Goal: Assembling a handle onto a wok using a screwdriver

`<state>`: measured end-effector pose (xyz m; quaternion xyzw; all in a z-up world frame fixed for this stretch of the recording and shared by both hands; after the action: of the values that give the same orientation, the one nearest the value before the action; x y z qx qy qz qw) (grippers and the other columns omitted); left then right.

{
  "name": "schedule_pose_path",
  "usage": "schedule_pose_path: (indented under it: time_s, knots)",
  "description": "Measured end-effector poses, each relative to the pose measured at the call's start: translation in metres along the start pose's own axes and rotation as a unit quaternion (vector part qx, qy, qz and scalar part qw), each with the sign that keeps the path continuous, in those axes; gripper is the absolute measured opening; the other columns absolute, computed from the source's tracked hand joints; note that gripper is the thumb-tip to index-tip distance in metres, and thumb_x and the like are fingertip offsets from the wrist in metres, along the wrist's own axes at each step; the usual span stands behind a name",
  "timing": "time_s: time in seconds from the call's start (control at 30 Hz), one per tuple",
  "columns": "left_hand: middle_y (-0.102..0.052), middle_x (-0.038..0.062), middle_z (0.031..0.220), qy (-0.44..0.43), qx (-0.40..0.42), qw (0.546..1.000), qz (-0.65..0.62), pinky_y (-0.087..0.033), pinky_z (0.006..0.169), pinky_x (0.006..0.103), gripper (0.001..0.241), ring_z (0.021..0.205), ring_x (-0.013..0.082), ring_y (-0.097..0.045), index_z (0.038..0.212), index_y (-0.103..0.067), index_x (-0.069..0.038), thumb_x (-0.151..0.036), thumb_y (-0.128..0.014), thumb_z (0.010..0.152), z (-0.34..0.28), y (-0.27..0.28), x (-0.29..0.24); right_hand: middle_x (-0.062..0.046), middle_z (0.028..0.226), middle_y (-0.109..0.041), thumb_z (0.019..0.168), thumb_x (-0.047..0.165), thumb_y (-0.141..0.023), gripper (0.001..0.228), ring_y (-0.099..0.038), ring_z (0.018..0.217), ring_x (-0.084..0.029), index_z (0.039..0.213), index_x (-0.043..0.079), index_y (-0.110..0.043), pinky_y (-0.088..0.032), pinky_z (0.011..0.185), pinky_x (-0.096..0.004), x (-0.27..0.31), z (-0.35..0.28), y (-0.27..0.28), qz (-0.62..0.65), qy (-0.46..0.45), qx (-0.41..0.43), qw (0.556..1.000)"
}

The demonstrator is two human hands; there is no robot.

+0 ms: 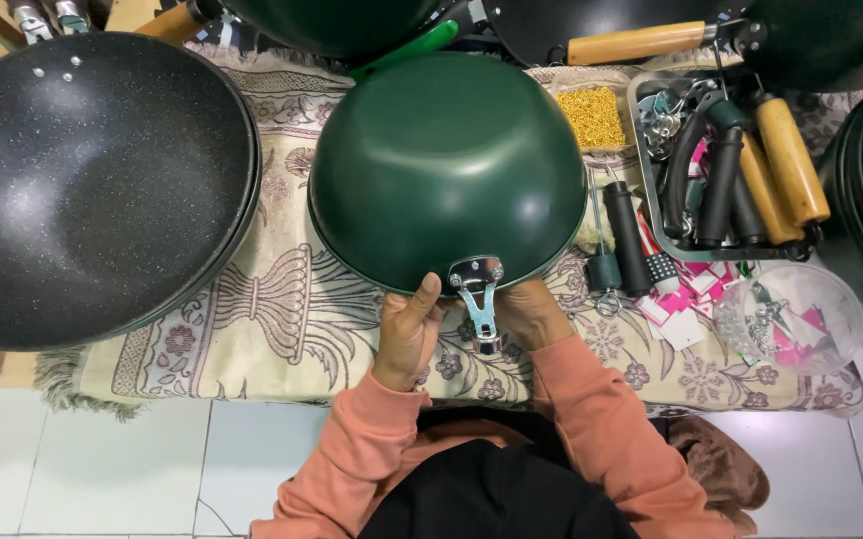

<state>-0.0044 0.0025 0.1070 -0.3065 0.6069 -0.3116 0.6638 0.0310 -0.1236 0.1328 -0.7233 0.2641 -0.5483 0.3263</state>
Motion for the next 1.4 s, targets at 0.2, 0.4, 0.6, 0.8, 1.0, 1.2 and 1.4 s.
schedule_pose_path:
  time_s: [0.2,0.4,0.6,0.8,1.0,1.2,1.4]
  knots:
    - [-0.077,0.019,0.107,0.006,-0.001,1.0,0.008,-0.065,0.074,0.0361,0.022,0.09,0.0253,-0.077,0.119,-0.072,-0.002,-0.008,-0.058,0.103,0.0,-0.007,-0.002,-0.015,0.112,-0.075,0.082,-0.006,-0.07,0.052,-0.073,0.094,-0.027,0.134,0.001,-0.065,-0.058,0.092,-0.049,-0.003,-0.005,0.008,0.01,0.004,0.0,1.0]
    - [-0.078,0.019,0.106,0.015,-0.018,0.999,0.03,-0.065,0.076,0.0382,0.023,0.09,0.0262,-0.077,0.118,-0.073,-0.002,-0.009,-0.055,0.103,-0.001,0.056,0.042,-0.015,0.112,-0.075,0.082,-0.008,-0.07,0.051,-0.073,0.095,-0.026,0.133,0.0,-0.067,-0.058,0.091,-0.046,0.004,-0.025,0.017,0.022,0.022,-0.012,0.999]
    - [-0.077,0.02,0.108,0.02,-0.016,0.999,0.027,-0.065,0.077,0.0386,0.023,0.092,0.0262,-0.077,0.118,-0.072,-0.002,-0.009,-0.056,0.103,-0.001,-0.004,-0.003,-0.02,0.12,-0.073,0.085,-0.011,-0.063,0.048,-0.074,0.101,-0.028,0.133,-0.003,-0.063,-0.059,0.092,-0.043,-0.046,-0.015,0.149,-0.003,0.049,-0.015,0.999]
    - [-0.076,0.02,0.112,0.025,-0.03,0.999,0.033,-0.064,0.08,0.0393,0.027,0.097,0.0279,-0.076,0.123,-0.07,-0.002,-0.009,-0.054,0.103,-0.002,0.069,0.041,-0.01,0.101,-0.075,0.094,0.002,-0.067,0.022,-0.073,0.094,-0.018,0.116,0.0,-0.067,-0.062,0.087,-0.034,0.046,-0.063,0.025,-0.225,0.078,0.001,0.971]
    - [-0.074,0.02,0.118,0.019,-0.019,0.999,0.035,-0.063,0.086,0.0415,0.029,0.106,0.0298,-0.074,0.127,-0.068,-0.003,-0.01,-0.052,0.103,0.005,0.081,0.044,-0.01,0.09,-0.074,0.096,0.005,-0.072,0.014,-0.071,0.088,-0.028,0.109,0.008,-0.078,-0.056,0.086,-0.039,0.094,-0.091,0.048,-0.634,0.298,-0.091,0.708]
    - [-0.076,0.019,0.112,0.027,-0.029,0.999,0.037,-0.063,0.081,0.038,0.027,0.098,0.0263,-0.076,0.123,-0.07,-0.005,-0.01,-0.054,0.103,-0.004,0.14,0.08,-0.008,0.087,-0.068,0.097,0.018,-0.073,0.015,-0.067,0.086,-0.03,0.11,0.012,-0.078,-0.055,0.082,-0.04,0.088,-0.108,0.072,-0.75,0.287,-0.107,0.586]
    - [-0.076,0.02,0.11,0.019,-0.031,0.999,0.031,-0.062,0.084,0.0412,0.026,0.099,0.0281,-0.076,0.121,-0.072,-0.002,-0.008,-0.053,0.104,-0.005,0.164,0.1,-0.011,0.088,-0.064,0.098,0.023,-0.072,0.02,-0.065,0.088,-0.033,0.11,0.008,-0.077,-0.055,0.081,-0.042,0.08,-0.11,0.086,-0.783,0.292,-0.106,0.538]
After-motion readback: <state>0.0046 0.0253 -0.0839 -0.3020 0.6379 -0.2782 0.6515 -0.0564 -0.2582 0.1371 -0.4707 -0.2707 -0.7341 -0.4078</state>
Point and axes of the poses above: each hand's wrist, its own z-axis towards the middle knuckle, its own y-axis out of the back of the hand, x = y × z, the point moved 1 cm from there along z, towards the middle knuckle
